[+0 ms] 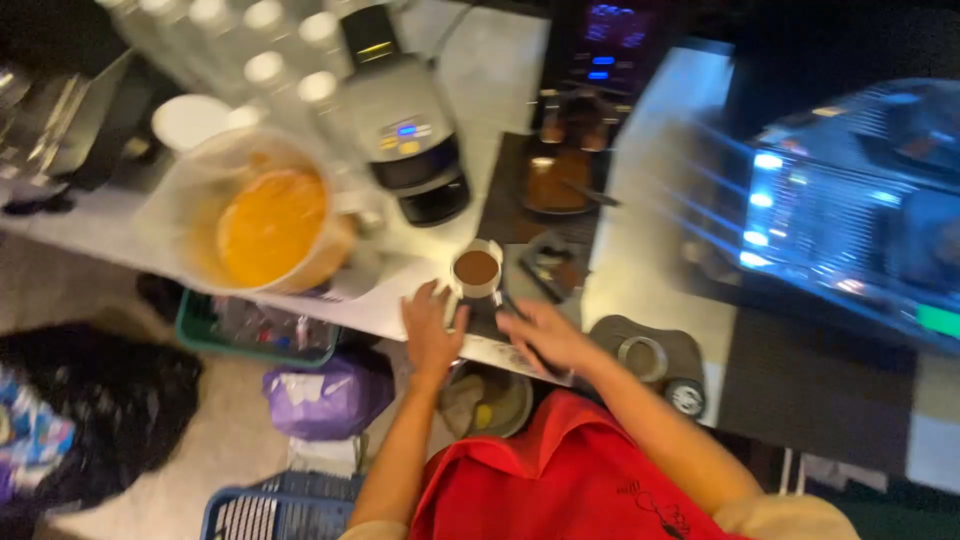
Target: Preparing espresso by grinding beans, weighing and tamping the grounds in a portafilter, and operating an espresso machine.
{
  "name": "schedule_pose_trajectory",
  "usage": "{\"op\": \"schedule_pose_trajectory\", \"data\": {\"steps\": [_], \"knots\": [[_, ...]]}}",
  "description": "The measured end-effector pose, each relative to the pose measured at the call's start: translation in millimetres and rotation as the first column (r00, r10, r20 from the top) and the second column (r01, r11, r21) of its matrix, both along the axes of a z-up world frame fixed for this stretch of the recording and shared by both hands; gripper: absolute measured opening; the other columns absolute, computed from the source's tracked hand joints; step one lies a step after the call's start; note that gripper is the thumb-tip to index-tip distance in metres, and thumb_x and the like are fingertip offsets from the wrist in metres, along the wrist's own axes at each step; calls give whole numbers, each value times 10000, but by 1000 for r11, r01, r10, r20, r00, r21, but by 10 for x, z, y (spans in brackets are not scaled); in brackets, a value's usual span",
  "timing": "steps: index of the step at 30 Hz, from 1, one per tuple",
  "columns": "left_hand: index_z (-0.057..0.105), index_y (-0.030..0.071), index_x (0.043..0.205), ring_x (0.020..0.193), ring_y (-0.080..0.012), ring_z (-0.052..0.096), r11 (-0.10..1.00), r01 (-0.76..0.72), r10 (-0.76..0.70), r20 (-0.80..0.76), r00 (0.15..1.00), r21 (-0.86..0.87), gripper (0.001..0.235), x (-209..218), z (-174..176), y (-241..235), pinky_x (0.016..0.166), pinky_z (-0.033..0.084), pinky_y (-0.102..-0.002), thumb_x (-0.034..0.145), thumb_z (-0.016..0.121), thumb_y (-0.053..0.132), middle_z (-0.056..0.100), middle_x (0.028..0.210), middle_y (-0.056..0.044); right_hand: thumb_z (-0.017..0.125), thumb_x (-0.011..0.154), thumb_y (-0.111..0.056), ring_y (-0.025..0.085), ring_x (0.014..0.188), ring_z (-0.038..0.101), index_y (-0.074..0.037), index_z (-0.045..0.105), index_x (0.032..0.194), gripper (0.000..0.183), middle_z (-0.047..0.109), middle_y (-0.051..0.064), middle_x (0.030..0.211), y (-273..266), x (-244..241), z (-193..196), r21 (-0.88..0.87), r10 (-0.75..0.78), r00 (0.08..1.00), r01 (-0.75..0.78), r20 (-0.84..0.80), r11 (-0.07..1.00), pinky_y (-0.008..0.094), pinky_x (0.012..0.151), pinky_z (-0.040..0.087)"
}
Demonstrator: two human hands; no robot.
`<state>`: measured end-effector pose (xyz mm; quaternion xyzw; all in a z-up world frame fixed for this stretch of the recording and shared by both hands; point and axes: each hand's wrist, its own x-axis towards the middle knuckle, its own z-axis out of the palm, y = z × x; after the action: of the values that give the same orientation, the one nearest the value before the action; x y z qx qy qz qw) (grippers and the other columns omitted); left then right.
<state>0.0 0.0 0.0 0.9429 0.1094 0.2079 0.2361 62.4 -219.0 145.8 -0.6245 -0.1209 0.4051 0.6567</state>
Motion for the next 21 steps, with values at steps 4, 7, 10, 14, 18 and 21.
{"op": "schedule_pose_trajectory", "data": {"steps": [4,7,10,14,18,21], "knots": [[624,60,1306,1314,-412,558,972,44,-24,92,995,-230,462,5,279,-211,1126,356,-602,911,796,228,606,1335,-196,581,1067,-183,187,292,560,-48,549,879,234,525,85,449,-1429,-496,390,52,-15,993,21,-115,998,258,356,445],[608,19,1347,1339,-349,530,961,70,-11,213,977,-269,392,-97,739,-916,1194,372,-464,977,672,133,574,1382,-185,590,1079,-278,95,348,466,-59,541,922,274,565,53,509,-2542,-765,664,-160,11,993,-29,-116,987,217,414,338],[640,23,1288,1302,-336,563,933,167,-93,233,968,-320,308,-26,1077,-2001,1164,404,-456,1004,631,140,596,1346,-178,605,1064,-222,104,408,536,-49,614,1011,181,607,35,667,-3733,-885,648,-261,-47,989,9,-143,965,228,384,419],[709,78,1110,1129,-318,638,822,497,-417,301,858,-278,169,28,1139,-3718,1043,472,-440,1005,603,159,687,1180,-128,556,1026,-326,106,393,517,8,647,1194,385,567,44,624,-5462,-960,583,-264,-93,983,49,-158,963,242,448,434],[768,220,1119,1126,-301,672,702,621,-642,67,763,-349,196,67,915,-5302,964,510,-446,925,740,227,720,1166,-24,506,1038,-202,279,291,581,85,655,966,331,554,149,553,-6888,-1080,190,-89,-468,874,459,-130,884,358,311,474],[743,193,1178,1211,-350,629,666,653,-715,-59,696,-361,260,98,758,-6184,1022,483,-492,926,728,255,678,1247,-86,468,973,-124,366,356,613,34,549,1037,189,525,199,691,-7339,-708,23,102,-611,784,621,-113,778,449,321,499]]}}
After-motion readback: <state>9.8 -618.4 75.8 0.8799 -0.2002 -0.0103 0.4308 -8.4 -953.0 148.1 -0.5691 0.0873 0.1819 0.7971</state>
